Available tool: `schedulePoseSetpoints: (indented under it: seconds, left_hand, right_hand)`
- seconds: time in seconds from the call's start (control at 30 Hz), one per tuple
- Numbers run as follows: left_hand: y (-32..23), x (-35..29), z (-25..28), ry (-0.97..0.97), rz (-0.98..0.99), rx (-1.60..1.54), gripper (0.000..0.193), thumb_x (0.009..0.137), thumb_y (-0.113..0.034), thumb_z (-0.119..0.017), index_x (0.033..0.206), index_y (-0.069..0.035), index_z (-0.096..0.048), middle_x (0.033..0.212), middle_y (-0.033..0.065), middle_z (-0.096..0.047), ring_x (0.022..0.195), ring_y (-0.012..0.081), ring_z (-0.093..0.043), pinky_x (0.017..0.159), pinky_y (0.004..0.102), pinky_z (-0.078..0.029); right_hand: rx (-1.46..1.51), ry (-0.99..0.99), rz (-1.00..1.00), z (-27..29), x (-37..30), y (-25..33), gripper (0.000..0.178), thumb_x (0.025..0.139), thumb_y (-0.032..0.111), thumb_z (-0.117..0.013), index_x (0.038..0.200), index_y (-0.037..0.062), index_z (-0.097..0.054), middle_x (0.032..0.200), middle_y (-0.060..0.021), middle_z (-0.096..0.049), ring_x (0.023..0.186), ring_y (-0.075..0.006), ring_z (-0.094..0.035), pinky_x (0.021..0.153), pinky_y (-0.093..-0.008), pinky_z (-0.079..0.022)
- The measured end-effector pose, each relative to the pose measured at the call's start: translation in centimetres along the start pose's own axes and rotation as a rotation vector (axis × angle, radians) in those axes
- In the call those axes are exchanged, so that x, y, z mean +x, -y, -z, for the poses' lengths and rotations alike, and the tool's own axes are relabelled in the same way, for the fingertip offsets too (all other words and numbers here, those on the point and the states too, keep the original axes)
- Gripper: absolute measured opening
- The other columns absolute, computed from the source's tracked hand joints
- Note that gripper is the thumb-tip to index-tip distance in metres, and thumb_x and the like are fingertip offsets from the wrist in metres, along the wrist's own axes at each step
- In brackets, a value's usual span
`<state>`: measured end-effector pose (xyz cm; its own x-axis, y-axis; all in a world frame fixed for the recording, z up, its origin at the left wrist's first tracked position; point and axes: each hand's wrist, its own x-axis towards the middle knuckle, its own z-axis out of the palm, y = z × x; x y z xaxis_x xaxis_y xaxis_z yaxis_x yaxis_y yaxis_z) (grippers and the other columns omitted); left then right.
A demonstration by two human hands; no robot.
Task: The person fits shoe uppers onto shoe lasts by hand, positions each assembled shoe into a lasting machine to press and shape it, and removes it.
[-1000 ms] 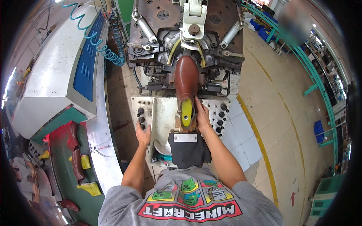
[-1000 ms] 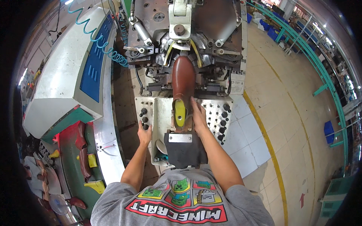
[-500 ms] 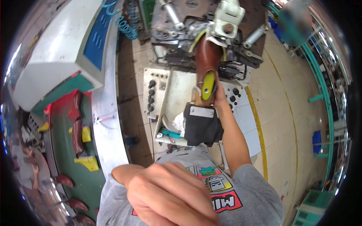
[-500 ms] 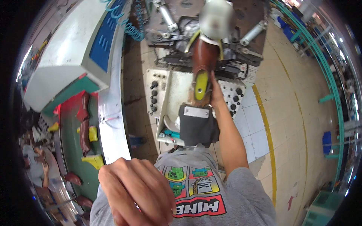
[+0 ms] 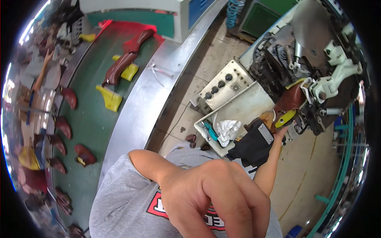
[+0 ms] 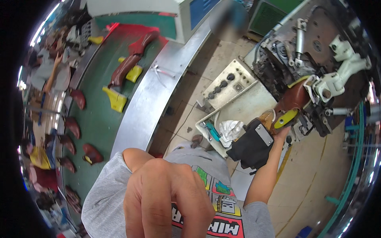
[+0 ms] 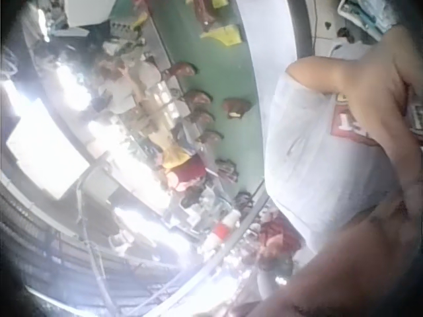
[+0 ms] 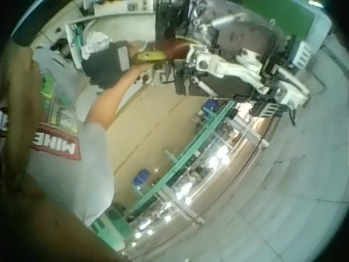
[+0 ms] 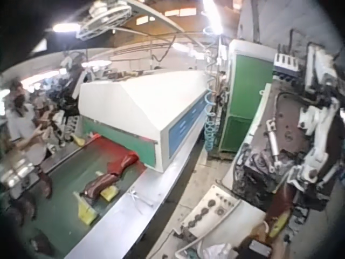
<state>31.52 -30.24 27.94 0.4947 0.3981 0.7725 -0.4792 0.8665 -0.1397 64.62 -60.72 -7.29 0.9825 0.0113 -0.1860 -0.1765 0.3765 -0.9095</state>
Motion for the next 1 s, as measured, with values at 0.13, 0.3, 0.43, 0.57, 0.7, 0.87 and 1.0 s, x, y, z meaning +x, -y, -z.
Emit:
schedulePoseSetpoints:
  seconds: [0.13,0.3,0.43,0.57,0.7,0.87,1.0]
  left_hand:
    - [-0.9,-2.5,-0.2,0.141,-0.252,0.087,0.023,0.092,-0.006,-0.085,0.106,0.010,-0.079,0.106,0.0259,-0.076,0.083,0.0252,-0.075,0.071,0.0280,-0.063]
    - [-2.6,-5.4,-2.0,0.093,0.348,0.272,0.033,0.094,-0.023,-0.081,0.103,0.008,-0.077,0.104,0.0212,-0.073,0.083,0.0293,-0.074,0.071,0.0349,-0.057]
    - [1.3,-7.0,-2.4,-0.017,0.404,0.269,0.028,0.094,-0.020,-0.082,0.102,0.006,-0.078,0.103,0.0197,-0.074,0.085,0.0292,-0.074,0.072,0.0345,-0.057]
    - [4.7,-9.2,-0.4,-0.083,0.291,0.114,0.024,0.092,-0.007,-0.086,0.104,0.012,-0.078,0.108,0.0260,-0.076,0.083,0.0266,-0.075,0.072,0.0293,-0.064]
    - [2.5,-11.6,2.7,-0.305,0.688,0.384,0.015,0.092,-0.009,-0.081,0.098,0.005,-0.080,0.095,0.0223,-0.076,0.076,0.0305,-0.073,0.064,0.0379,-0.057]
    - [-1.2,-19.3,11.0,-0.965,0.849,0.763,0.027,0.104,-0.023,-0.068,0.107,0.004,-0.073,0.098,0.0169,-0.074,0.089,0.0261,-0.073,0.081,0.0359,-0.059]
    - [-8.1,-30.0,20.6,-1.386,1.011,0.951,0.031,0.108,-0.024,-0.067,0.121,0.003,-0.071,0.106,0.0079,-0.074,0.086,0.0156,-0.071,0.081,0.0321,-0.059]
  right_hand:
    - [-0.034,-0.001,0.054,-1.1,-0.3,0.5,0.052,0.110,0.048,-0.049,0.145,0.0118,-0.062,0.137,-0.0060,-0.070,0.121,-0.0247,-0.071,0.101,-0.0413,-0.058]
    - [-0.002,-0.005,-0.073,-2.5,-0.7,1.1,0.055,0.110,0.051,-0.049,0.147,0.0126,-0.061,0.140,-0.0056,-0.069,0.123,-0.0246,-0.070,0.102,-0.0418,-0.058]
    - [-0.050,0.049,0.056,-3.5,-1.3,1.5,0.057,0.111,0.052,-0.046,0.151,0.0136,-0.058,0.143,-0.0054,-0.068,0.127,-0.0256,-0.068,0.100,-0.0426,-0.059]
    - [-0.070,-0.015,-0.074,-4.4,-2.5,2.0,0.058,0.112,0.055,-0.046,0.153,0.0154,-0.056,0.148,-0.0059,-0.064,0.129,-0.0268,-0.067,0.106,-0.0445,-0.056]
    - [0.001,0.045,-0.038,-5.2,-3.4,1.8,0.061,0.112,0.058,-0.047,0.154,0.0146,-0.055,0.148,-0.0062,-0.064,0.129,-0.0271,-0.067,0.110,-0.0458,-0.054]
    - [-0.041,-0.053,-0.045,-4.4,-2.8,0.9,0.053,0.111,0.051,-0.048,0.142,0.0102,-0.060,0.131,-0.0054,-0.071,0.113,-0.0231,-0.072,0.094,-0.0411,-0.060]
    - [-0.131,-0.167,0.061,-3.2,-2.8,-0.1,0.057,0.109,0.057,-0.048,0.142,0.0118,-0.059,0.129,-0.0043,-0.070,0.109,-0.0231,-0.074,0.084,-0.0402,-0.063]
